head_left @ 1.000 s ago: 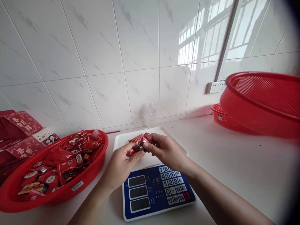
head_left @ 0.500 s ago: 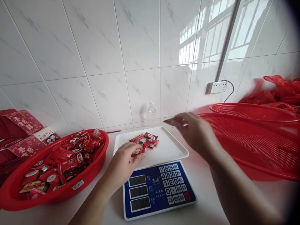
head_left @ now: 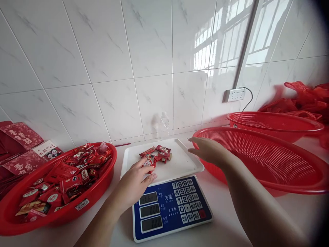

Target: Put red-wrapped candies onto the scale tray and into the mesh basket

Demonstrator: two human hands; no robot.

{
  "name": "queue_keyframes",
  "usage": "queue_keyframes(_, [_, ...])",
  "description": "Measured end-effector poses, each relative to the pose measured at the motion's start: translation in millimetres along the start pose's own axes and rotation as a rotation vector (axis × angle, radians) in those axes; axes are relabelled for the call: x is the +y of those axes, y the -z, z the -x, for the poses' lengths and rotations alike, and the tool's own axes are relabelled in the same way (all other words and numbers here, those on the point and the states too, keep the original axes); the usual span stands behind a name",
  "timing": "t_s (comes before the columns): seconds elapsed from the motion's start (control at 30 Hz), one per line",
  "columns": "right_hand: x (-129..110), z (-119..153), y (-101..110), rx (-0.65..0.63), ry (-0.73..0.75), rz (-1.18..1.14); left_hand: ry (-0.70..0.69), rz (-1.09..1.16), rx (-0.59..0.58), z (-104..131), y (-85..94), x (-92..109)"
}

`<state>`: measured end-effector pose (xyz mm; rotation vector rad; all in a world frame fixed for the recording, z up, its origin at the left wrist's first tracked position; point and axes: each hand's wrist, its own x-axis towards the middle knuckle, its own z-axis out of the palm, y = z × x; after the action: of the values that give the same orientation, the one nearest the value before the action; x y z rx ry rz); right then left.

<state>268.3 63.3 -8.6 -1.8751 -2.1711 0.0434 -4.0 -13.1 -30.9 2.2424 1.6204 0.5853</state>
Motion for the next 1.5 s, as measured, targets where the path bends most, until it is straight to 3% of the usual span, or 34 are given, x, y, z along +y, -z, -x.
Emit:
queue_keyframes(0.1, [-0.8, -5.4, -11.6, -0.073, 0.019, 0.006, -0.007, -0.006, 0.027, -0.8, 0.3, 0.0])
queue_keyframes(0.3, [-11.0, -8.4, -16.8, -0.043, 0.054, -0.024, -0.09, 0.01, 0.072, -1.3, 2.6, 3.1])
queue_keyframes(0.37, [-24.0, -4.8, -19.5, 0.035, 0.14, -0.067, -0.095, 0.026, 0.073, -2.0, 2.7, 3.4])
queue_keyframes(0.47, [-45.1, 1.3, -29.2, 0.111, 0.387, -0.211, -0.089, 0.018, 0.083, -3.1, 1.8, 2.9])
queue_keyframes(0.6, [-62.3, 8.1, -38.5, -0.034, 0.589, -0.286, -0.08, 0.002, 0.111, -3.2, 0.6, 2.2])
queue_keyframes(0.8, [-68.9, 15.9, -29.4, -0.069, 0.47, -0.316, -0.06, 0.004, 0.122, -1.9, 1.0, 3.6])
queue_keyframes(1.0, [-62.7, 9.9, -36.1, 0.103, 0.511, -0.382, -0.052, -0.006, 0.127, -3.0, 0.0, 1.7])
queue_keyframes(1.13, [-52.5, 7.0, -21.4, 0.253, 0.425, -0.434, -0.054, -0.006, 0.113, -4.1, -0.4, 0.3])
queue_keyframes(1.27, [-26.6, 9.4, 5.0, 0.4, 0.235, -0.259, -0.053, 0.001, 0.11, -4.6, -0.8, -1.1])
queue_keyframes(1.4, [4.0, 9.5, 18.3, 0.387, -0.029, -0.013, -0.06, -0.008, 0.12, -5.8, -2.0, -3.2])
queue_keyframes(1.5, [3.7, 10.5, 16.2, 0.325, 0.032, 0.024, -0.076, -0.016, 0.129, -6.7, -2.8, -5.0])
